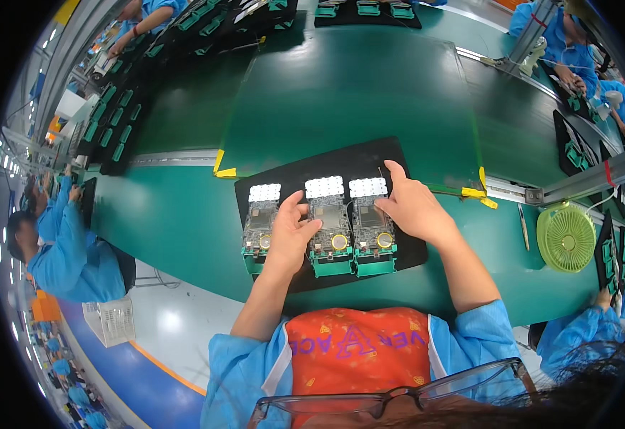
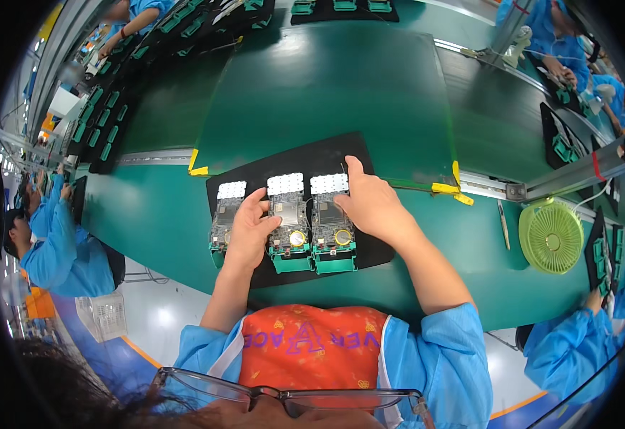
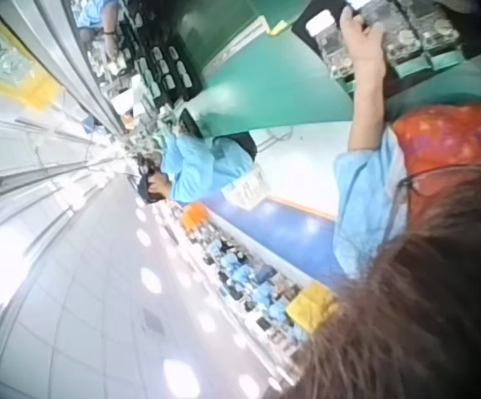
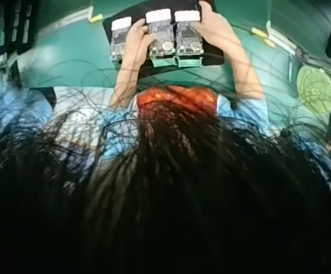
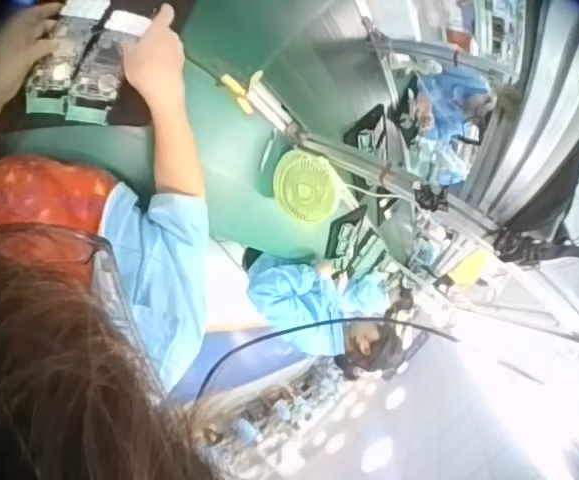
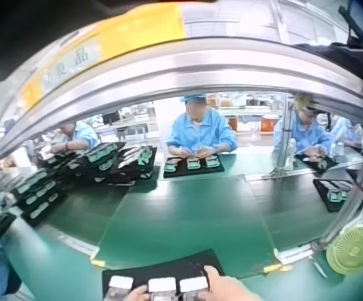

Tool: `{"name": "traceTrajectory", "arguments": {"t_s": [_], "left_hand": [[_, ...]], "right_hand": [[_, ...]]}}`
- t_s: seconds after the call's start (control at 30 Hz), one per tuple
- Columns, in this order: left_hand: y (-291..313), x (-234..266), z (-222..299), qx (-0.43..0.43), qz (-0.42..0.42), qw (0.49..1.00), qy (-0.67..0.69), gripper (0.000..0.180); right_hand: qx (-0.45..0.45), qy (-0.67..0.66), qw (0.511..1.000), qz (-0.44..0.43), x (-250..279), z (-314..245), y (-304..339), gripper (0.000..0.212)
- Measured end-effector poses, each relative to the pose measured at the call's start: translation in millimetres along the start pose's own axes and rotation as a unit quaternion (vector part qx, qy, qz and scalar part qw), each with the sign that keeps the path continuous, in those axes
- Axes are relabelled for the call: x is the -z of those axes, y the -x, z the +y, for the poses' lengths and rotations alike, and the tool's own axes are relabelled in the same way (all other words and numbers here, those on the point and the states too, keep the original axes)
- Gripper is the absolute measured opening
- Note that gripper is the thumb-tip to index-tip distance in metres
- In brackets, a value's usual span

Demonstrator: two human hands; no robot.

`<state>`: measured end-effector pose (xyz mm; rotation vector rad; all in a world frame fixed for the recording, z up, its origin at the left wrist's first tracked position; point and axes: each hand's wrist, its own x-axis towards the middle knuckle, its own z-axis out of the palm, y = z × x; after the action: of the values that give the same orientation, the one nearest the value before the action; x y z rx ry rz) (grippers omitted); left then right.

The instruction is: The person attaches components to circuit boards on electronic devices using tweezers and their hands, aligns the devices onto a mat, and slides the mat down the conveyor belt.

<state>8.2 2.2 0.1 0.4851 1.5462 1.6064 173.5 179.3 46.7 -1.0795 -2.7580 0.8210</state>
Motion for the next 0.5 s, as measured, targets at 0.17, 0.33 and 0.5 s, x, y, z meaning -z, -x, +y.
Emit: {"name": "traceTrajectory", "arguments": {"t_s": [0.17,0.33,0.5], "left_hand": [[5,9,18,-0.014,0.013,0.999,0.048,0.047],[17,18,49,-0.043,0.023,0.994,0.094,0.032],[29,3,65,-0.136,0.031,0.98,0.14,0.028]], "right_hand": [[0.002,-0.258,0.964,-0.067,2,12,-9,0.071],[-0.031,-0.182,0.983,0.008,20,16,-9,0.058],[0.054,-0.31,0.943,-0.113,21,-9,12,0.019]]}}
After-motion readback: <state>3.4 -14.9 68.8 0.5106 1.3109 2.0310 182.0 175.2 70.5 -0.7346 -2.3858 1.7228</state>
